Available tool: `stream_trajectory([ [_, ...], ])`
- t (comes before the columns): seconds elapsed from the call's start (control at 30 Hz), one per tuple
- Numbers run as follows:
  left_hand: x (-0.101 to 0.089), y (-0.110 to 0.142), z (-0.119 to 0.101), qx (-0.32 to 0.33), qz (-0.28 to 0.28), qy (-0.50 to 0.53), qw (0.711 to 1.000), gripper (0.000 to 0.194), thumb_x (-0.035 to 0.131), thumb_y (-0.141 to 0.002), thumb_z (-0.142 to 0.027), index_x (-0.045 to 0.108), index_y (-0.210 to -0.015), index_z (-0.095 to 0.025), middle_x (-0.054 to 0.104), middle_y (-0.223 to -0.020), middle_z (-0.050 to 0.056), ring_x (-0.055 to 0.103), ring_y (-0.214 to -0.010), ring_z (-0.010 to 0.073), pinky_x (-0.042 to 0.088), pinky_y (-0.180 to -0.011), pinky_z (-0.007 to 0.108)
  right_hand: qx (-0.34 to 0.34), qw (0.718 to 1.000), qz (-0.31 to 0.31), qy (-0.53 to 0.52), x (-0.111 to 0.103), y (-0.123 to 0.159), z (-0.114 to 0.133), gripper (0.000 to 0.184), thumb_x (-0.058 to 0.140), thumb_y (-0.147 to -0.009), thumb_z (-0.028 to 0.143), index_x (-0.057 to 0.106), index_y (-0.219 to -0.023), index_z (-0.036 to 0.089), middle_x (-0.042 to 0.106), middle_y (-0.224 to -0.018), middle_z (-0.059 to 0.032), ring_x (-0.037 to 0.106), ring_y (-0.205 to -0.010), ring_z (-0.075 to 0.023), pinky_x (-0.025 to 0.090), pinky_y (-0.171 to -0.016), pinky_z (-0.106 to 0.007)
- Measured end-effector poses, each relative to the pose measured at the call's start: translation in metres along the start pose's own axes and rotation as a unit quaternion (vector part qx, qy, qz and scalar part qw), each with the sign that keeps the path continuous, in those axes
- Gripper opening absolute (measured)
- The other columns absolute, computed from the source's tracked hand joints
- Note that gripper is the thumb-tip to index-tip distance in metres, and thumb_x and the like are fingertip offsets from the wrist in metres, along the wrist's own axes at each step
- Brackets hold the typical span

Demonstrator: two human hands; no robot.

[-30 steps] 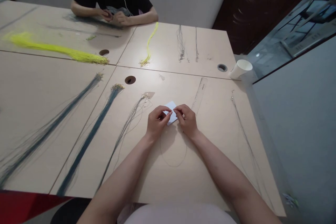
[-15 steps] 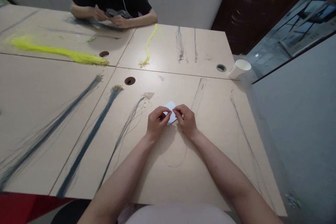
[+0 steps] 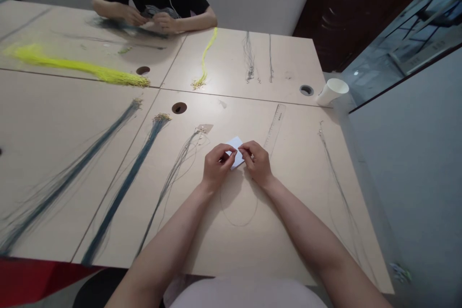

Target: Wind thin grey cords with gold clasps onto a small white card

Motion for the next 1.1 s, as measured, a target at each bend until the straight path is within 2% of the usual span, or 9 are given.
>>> stream_trajectory([
  [0.67, 0.001, -0.0013, -0.0002, 0.034, -0.021, 0.009, 0.999, 0.004, 0.059, -0.077, -0.02, 0.06, -0.077, -0.015, 0.058, -0.072, 0.0, 0.044, -0.047, 0.0025, 0.036, -0.045, 0.016, 0.001, 1.0, -0.003, 0.005, -0.0006, -0.0006, 0.0006, 0.011, 0.048, -0.086, 0.024, 0.058, -0.087, 0.019, 0.058, -0.078, -0.003, 0.053, -0.068, -0.0123, 0.043, -0.063, -0.026],
  [1.1, 0.0011, -0.0007, -0.0015, 0.047, -0.026, 0.001, 0.999, 0.003, 0.058, -0.077, -0.019, 0.059, -0.077, -0.016, 0.057, -0.072, 0.0, 0.044, -0.048, 0.0027, 0.036, -0.045, 0.016, -0.001, 1.0, 0.007, 0.005, -0.0018, -0.0011, 0.0036, 0.013, 0.046, -0.086, 0.024, 0.055, -0.078, 0.019, 0.054, -0.072, -0.0015, 0.05, -0.066, -0.0122, 0.041, -0.062, -0.026],
])
Point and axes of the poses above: each hand's wrist, its own y-axis away from the middle knuckle, its own x-axis out of the palm, z = x × y, the point moved 2 cm from there along -y, towards the middle knuckle
